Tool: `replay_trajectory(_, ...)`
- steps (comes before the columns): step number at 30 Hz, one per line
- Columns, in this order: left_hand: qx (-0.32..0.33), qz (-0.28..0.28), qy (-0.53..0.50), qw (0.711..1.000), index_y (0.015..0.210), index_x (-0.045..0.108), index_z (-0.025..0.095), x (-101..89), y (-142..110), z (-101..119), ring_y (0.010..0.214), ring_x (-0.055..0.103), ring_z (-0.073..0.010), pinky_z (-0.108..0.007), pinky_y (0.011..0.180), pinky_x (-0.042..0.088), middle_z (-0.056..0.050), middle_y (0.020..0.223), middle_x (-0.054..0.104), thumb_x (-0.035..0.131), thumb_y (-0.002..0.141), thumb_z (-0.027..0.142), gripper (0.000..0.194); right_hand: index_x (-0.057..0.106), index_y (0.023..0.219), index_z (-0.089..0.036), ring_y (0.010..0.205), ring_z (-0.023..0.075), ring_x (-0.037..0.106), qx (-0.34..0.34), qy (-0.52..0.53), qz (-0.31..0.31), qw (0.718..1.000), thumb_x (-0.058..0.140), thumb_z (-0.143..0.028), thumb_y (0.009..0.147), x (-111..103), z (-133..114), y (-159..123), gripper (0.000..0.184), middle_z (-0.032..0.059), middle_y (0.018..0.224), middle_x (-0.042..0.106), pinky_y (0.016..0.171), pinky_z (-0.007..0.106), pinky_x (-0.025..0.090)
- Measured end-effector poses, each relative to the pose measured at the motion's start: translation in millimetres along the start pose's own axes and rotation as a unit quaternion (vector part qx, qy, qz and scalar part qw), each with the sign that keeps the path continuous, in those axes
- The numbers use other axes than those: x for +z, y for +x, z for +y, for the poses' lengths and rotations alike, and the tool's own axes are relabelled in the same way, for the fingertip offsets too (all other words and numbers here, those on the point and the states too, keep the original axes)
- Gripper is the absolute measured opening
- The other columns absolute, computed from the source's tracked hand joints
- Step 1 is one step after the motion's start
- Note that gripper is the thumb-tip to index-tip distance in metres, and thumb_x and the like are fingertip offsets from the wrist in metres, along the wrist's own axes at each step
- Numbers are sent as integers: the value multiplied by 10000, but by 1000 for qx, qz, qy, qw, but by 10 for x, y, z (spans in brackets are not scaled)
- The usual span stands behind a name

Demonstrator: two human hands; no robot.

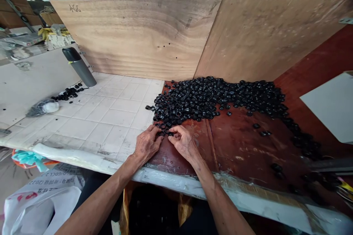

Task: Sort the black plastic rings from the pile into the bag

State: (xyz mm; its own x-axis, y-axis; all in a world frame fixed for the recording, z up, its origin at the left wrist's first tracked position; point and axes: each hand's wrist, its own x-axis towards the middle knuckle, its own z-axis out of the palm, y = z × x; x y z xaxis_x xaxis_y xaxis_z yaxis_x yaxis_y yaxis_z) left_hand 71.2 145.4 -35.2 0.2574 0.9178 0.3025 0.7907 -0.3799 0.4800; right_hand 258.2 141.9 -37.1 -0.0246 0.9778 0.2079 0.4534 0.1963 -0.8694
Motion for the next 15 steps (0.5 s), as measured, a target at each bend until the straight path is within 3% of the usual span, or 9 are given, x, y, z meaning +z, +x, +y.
replay_trajectory(4,23,-1,-32,999,1155,628,257,6,-5,9,1056,714,-234,-376,946,585,-43,1169,719,645,882,152,293,666,957,-196,648,173,641,33,11,-4,999,641,-259,773,4,-23,-9,197,22,824,706,631,293,522)
replay_trajectory(10,38,6,-57,998,1145,638,226,19,-34,-25,992,715,-234,-394,923,583,-64,1101,736,634,886,156,269,702,1039,-191,736,182,670,16,38,-3,999,663,-270,779,5,-33,-4,274,55,951,737,704,311,564)
replay_trajectory(15,-13,27,-205,978,1181,644,217,-9,-25,-22,797,684,-159,-313,779,590,-35,1014,716,623,893,194,289,732,1008,-194,839,190,702,-2,88,-33,996,633,-250,786,-21,-111,-6,249,78,1077,735,743,302,582)
